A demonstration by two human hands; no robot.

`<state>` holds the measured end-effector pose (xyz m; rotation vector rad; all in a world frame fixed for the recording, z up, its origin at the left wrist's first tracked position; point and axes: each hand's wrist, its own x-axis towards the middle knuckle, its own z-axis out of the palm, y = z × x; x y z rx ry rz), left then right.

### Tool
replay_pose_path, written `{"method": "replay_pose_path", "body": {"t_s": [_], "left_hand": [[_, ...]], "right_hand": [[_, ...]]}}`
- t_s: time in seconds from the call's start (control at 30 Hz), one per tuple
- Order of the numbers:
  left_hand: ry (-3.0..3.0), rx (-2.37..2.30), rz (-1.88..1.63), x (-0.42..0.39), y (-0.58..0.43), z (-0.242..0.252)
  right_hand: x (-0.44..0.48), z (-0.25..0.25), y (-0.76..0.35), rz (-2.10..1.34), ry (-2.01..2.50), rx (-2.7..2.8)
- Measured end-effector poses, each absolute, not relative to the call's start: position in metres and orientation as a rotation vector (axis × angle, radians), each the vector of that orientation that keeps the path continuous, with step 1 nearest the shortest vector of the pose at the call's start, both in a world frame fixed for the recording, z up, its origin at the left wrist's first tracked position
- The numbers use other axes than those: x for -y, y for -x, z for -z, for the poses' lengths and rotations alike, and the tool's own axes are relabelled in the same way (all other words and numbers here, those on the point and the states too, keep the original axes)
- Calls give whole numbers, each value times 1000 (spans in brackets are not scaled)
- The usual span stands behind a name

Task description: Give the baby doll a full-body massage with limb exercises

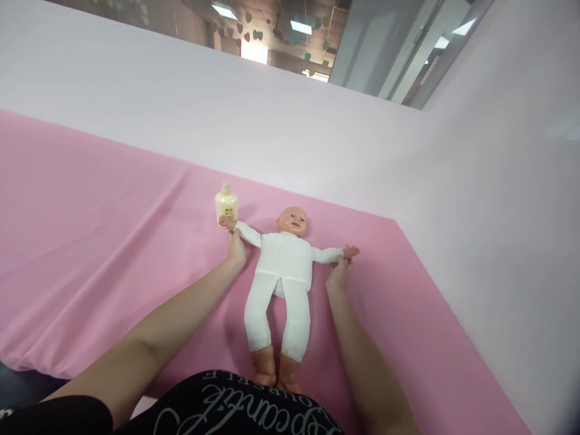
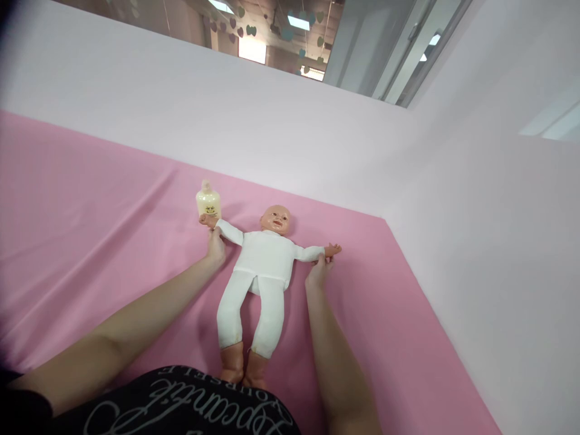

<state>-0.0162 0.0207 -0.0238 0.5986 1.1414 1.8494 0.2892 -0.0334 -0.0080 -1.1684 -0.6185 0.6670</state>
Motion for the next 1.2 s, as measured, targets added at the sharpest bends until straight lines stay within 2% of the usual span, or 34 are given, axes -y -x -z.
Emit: {"method": "replay_pose_path", "body": {"t_s": [0.13, 0.3, 0.77, 0.9, 1.2], "left_hand": [[-643, -1119, -1844, -17, 15, 19], [-1022, -1009, -1850, -5, 9, 8], [-1906, -1058, -1570, 10, 0, -6], [-2015, -1017, -1484, 9, -1, -6], [-2256, -1163, -1357, 10, 2, -6]], "right_hand": [[42, -2, -281, -599, 1146, 706], [52, -14, -267, -391, 1033, 1006], [65, -21, -252, -339, 1119, 1501], [65, -23, -250, -364, 1134, 1614], [61, -15, -255, -173, 1193, 1769]]}}
